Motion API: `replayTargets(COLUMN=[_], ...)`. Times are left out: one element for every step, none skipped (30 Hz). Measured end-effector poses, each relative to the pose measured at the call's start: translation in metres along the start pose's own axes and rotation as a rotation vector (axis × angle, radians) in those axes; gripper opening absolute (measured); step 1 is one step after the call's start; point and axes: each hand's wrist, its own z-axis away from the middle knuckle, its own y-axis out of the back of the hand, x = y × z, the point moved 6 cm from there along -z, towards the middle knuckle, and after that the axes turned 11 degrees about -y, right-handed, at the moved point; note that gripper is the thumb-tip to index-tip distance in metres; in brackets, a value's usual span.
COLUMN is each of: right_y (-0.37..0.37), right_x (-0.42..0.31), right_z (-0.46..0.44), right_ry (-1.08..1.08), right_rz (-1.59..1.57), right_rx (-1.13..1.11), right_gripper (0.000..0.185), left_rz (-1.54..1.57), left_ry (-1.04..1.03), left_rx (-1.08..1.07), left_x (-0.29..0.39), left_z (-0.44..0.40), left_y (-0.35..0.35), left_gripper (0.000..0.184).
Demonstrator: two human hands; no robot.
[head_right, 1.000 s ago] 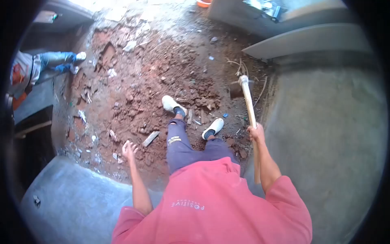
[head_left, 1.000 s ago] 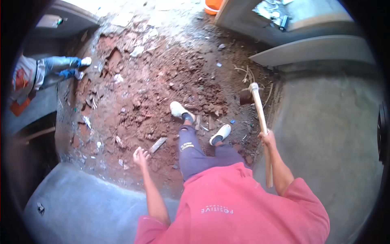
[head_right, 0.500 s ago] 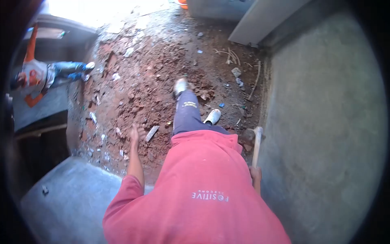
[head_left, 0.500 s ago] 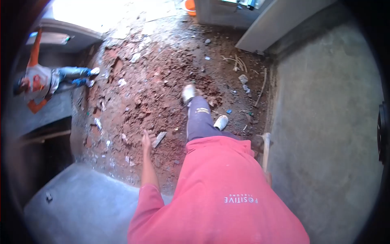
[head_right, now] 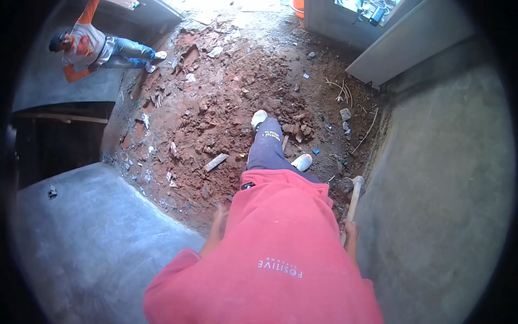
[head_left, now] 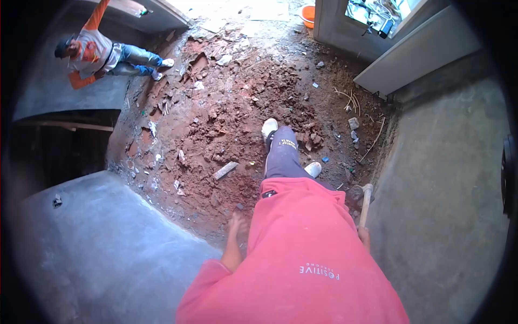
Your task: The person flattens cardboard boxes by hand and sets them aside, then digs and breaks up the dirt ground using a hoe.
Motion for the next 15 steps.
replayTargets(right_y=[0.005,0.003,0.001,-0.003,-0.005,-0.004,-0.001,-0.006,-0.013,-0.017,-0.026,-0.037,-0.049,-0.066,-0.086], right_x=[-0.012,-0.013,-0.019,-0.026,-0.032,-0.043,-0.055,-0.077,-0.102,-0.122,-0.144,-0.169,-0.195,-0.224,-0.253], right_z=[0.008,-0.013,-0.023,-0.03,-0.041,-0.049,-0.042,-0.021,-0.005,-0.002,0.002,0.007,0.013,0.021,0.034], right_ry=[0.042,0.1,0.126,0.141,0.157,0.177,0.175,0.23,0.291,0.304,0.359,0.413,0.427,0.468,0.506], right_rz=[-0.002,0.01,0.027,0.041,0.119,0.205,0.218,0.203,0.193,0.223,0.258,0.298,0.343,0.431,0.516], right_rx=[0.038,0.039,-0.019,-0.075,-0.088,-0.101,-0.085,-0.083,-0.084,-0.077,-0.092,-0.11,-0.111,-0.113,-0.114], right_gripper=[0.011,0.011,0.011,0.01,0.009,0.009,0.009,0.01,0.011,0.011,0.01,0.009,0.009,0.01,0.01], left_rz=[-0.079,-0.369,-0.392,-0.348,-0.348,-0.248,-0.142,-0.089,-0.032,-0.005,0.063,0.132,0.159,0.206,0.186], left_ry=[-0.083,-0.342,-0.612,-0.512,-0.495,-0.568,-0.64,-0.684,-0.73,-0.716,-0.711,-0.707,-0.657,-0.682,-0.559], left_rx=[-0.055,-0.071,-0.121,-0.12,-0.145,-0.118,-0.078,-0.078,-0.07,-0.054,-0.072,-0.086,-0.081,-0.114,-0.138], left_x=[0.028,0.075,0.121,0.166,0.214,0.244,0.269,0.294,0.316,0.324,0.33,0.331,0.321,0.31,0.314], left_z=[-0.011,-0.023,-0.023,-0.013,0.003,0.0,-0.002,0.003,0.009,0.011,0.014,0.013,0.003,0.0,0.022], left_y=[-0.03,-0.054,-0.081,-0.105,-0.122,-0.134,-0.139,-0.143,-0.144,-0.143,-0.145,-0.146,-0.148,-0.157,-0.169], left_gripper=[0.066,0.063,0.061,0.058,0.055,0.053,0.052,0.049,0.047,0.047,0.044,0.043,0.036,0.033,0.029])
